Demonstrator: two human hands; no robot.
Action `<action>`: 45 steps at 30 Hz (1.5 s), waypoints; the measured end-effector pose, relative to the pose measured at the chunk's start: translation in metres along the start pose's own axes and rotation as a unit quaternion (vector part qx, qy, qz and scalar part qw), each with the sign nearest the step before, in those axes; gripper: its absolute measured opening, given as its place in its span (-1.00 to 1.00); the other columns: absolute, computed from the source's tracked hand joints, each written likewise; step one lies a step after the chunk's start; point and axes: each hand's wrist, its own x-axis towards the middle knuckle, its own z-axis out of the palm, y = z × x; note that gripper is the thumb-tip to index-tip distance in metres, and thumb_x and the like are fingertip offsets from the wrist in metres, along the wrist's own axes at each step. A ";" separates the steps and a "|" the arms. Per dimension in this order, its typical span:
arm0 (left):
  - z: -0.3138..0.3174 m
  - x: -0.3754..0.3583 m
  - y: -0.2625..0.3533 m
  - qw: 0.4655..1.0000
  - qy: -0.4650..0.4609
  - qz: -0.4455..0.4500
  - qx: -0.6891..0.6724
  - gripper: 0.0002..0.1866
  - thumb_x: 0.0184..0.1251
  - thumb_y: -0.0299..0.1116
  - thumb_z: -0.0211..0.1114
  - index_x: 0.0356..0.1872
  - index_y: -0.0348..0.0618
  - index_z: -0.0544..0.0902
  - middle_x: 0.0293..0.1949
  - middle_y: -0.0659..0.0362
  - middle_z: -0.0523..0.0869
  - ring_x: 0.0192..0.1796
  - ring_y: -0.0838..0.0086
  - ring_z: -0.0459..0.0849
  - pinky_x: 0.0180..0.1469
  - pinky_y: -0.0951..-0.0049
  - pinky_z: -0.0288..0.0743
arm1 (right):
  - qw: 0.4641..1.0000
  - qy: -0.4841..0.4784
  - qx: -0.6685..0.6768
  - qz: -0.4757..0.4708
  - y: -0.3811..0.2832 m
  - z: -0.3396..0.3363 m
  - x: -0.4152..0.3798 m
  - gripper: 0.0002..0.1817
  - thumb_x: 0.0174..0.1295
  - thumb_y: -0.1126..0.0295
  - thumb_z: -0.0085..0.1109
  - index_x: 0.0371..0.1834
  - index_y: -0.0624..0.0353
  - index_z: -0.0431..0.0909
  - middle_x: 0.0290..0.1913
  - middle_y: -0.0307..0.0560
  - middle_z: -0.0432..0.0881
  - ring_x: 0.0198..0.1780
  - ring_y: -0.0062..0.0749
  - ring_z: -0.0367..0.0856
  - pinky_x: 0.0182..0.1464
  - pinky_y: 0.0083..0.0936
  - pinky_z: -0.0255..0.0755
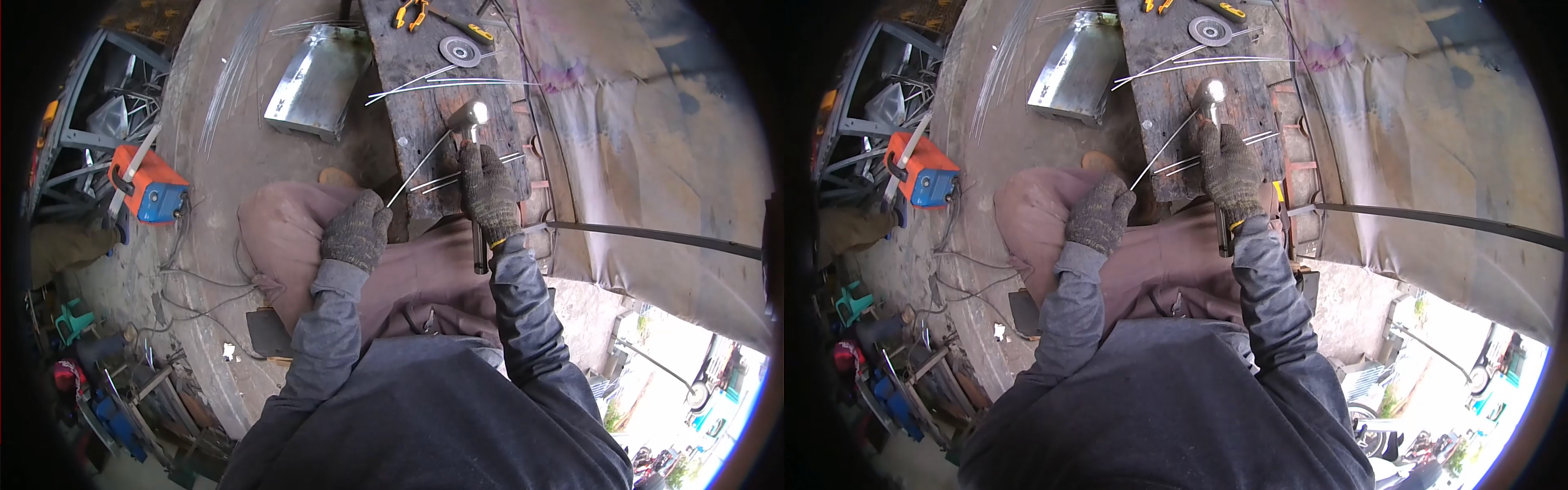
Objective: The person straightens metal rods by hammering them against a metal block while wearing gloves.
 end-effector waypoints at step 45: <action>0.005 0.005 0.008 1.000 0.011 0.002 -0.014 -0.74 0.47 -0.10 0.26 -0.14 -0.08 0.56 -0.19 -0.06 0.73 -0.06 -0.13 0.67 -0.05 -0.08 0.50 | 0.991 0.013 0.130 -0.015 -0.019 0.001 -0.027 -0.62 0.56 -0.04 0.05 -0.15 0.04 0.59 -0.62 -0.36 0.40 -0.70 -0.66 0.33 -0.67 -0.52 0.19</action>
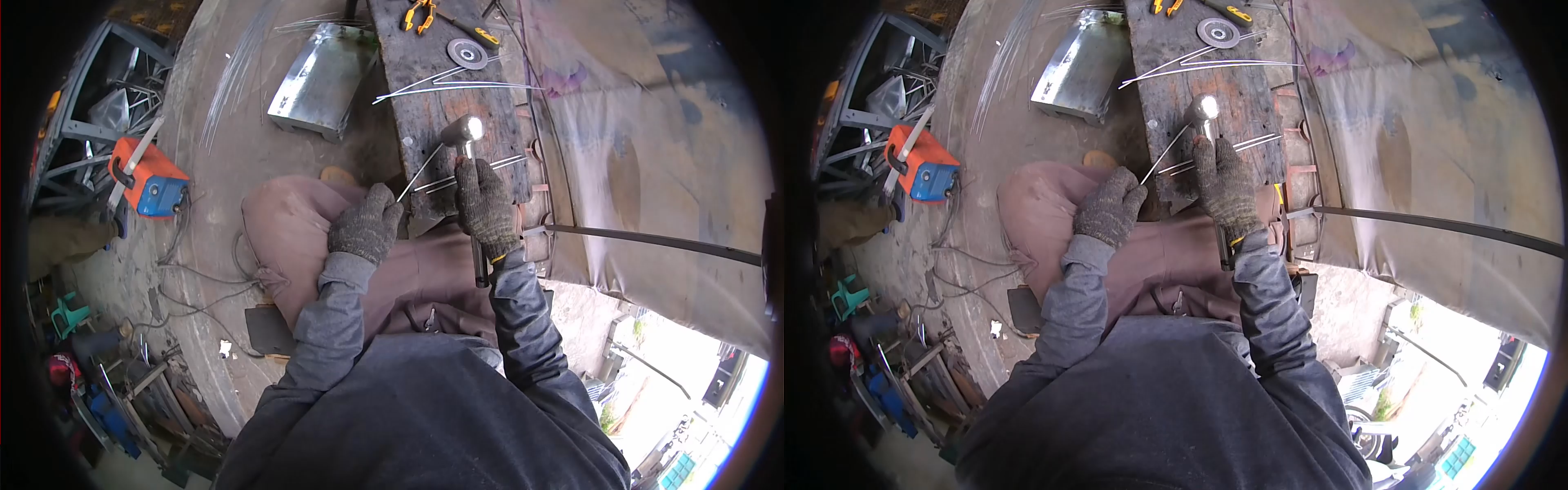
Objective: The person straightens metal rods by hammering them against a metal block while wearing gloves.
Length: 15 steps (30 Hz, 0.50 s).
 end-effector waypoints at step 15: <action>-0.014 -0.005 0.043 0.942 0.132 0.097 -0.293 -0.81 0.38 -0.44 0.45 -0.11 -0.22 0.62 -0.25 0.21 0.71 -0.22 0.58 0.65 -0.12 0.46 0.58 | 0.964 -0.048 0.093 0.245 0.009 -0.034 0.001 -0.42 0.56 -0.17 -0.09 -0.15 0.19 0.61 -0.58 -0.14 0.51 -0.69 -0.35 0.47 -0.61 -0.31 0.38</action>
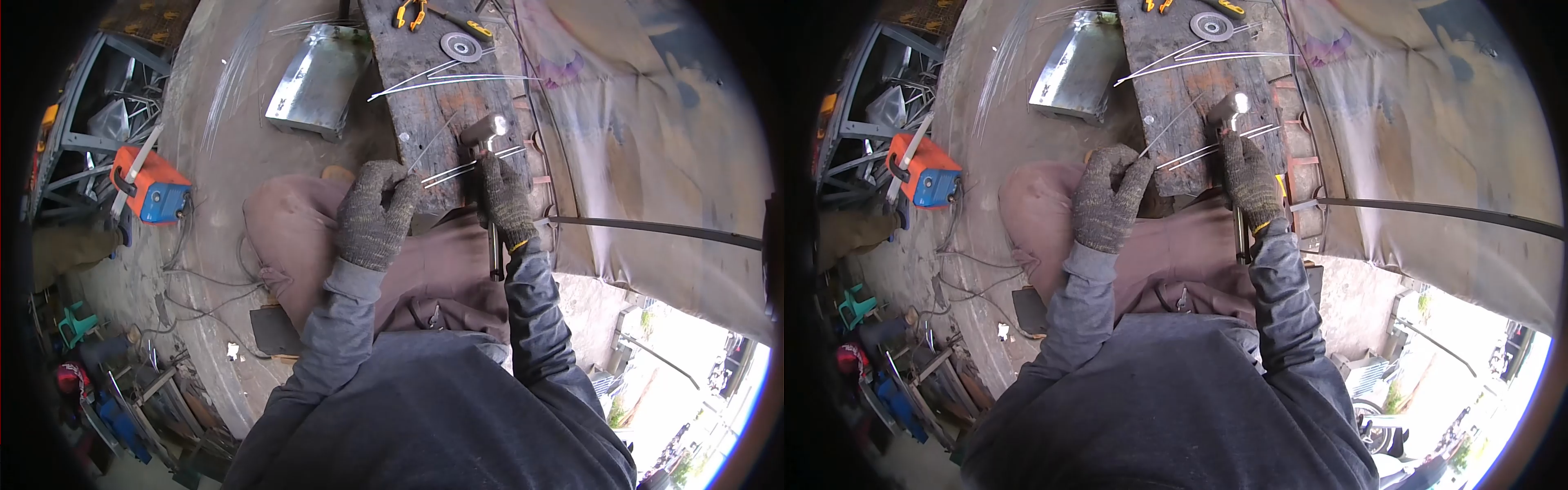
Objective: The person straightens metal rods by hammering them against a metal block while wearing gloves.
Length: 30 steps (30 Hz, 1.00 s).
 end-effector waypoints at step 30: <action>0.059 0.024 0.061 0.992 0.011 0.113 -0.045 -0.73 0.27 -0.39 0.54 -0.13 -0.21 0.62 -0.26 0.13 0.74 -0.27 0.49 0.73 -0.20 0.40 0.63 | 0.927 0.054 -0.093 -0.359 0.045 0.013 0.010 -0.56 0.60 0.09 0.03 0.08 0.33 0.58 -0.25 -0.08 0.72 -0.28 -0.53 0.65 -0.27 -0.46 0.57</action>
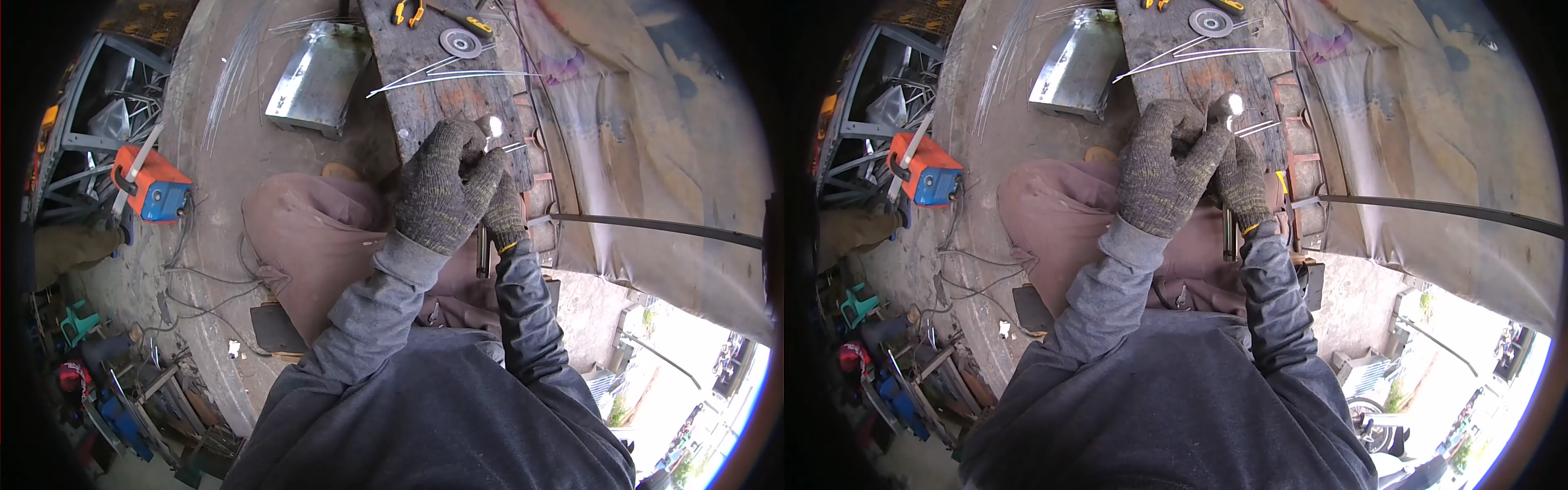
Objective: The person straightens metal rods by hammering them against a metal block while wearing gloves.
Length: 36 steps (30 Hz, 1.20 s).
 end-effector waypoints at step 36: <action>-0.010 -0.003 -0.008 0.997 -0.010 0.061 0.046 -0.82 0.31 -0.46 0.45 -0.13 -0.23 0.68 -0.21 0.11 0.74 -0.23 0.45 0.75 -0.13 0.40 0.63 | 0.997 0.019 0.002 0.078 -0.008 0.003 0.003 -0.52 0.62 0.02 -0.08 -0.02 0.27 0.61 -0.44 -0.02 0.63 -0.46 -0.37 0.55 -0.38 -0.33 0.45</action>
